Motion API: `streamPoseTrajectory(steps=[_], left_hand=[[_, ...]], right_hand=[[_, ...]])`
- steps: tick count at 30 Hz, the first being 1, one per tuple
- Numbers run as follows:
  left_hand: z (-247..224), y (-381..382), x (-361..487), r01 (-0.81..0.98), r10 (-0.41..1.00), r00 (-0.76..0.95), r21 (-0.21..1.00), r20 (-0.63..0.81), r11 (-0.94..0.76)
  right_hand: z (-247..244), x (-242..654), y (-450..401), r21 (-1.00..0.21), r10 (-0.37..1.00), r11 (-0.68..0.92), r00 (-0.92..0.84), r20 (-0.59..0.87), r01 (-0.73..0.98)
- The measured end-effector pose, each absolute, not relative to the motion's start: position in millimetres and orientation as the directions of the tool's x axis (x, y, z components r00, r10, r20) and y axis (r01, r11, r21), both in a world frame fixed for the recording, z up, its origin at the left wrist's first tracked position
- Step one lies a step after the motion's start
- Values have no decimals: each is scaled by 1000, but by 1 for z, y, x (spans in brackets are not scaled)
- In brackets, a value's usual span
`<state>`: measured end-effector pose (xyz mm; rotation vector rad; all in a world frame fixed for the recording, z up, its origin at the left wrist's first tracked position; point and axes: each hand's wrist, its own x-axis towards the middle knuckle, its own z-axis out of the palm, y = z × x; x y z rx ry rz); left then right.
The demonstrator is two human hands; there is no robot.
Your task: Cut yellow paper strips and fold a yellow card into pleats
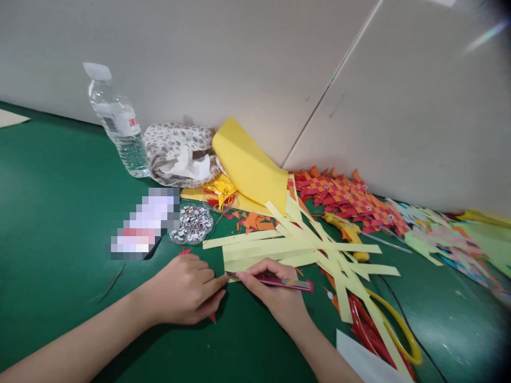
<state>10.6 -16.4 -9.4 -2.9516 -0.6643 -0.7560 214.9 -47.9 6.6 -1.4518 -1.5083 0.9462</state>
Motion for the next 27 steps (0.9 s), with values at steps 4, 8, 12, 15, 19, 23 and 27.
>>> streamPoseTrajectory(steps=[4, 8, 12, 15, 19, 23, 27], left_hand=[[-9, -16, 11, 408, 398, 791, 84, 464, -909], [-10, -17, 11, 412, 399, 791, 80, 464, -908], [-10, -17, 11, 408, 398, 791, 85, 464, -909], [-9, -16, 11, 407, 401, 794, 90, 457, -909], [-9, -16, 11, 408, 402, 795, 89, 454, -909], [-9, -16, 11, 408, 396, 794, 80, 462, -910], [-8, -16, 11, 404, 398, 794, 89, 459, -910]], right_hand=[[7, 215, -48, -926, 999, 48, 5, 54, 375], [6, 214, -48, -935, 999, 35, 10, 41, 354], [6, 215, -48, -927, 999, 27, 15, 35, 373], [7, 214, -48, -925, 999, 34, -3, 35, 378], [8, 214, -48, -921, 999, 51, -3, 54, 386], [7, 214, -47, -907, 998, 52, 11, 62, 419], [7, 215, -47, -895, 998, 65, -9, 68, 441]])
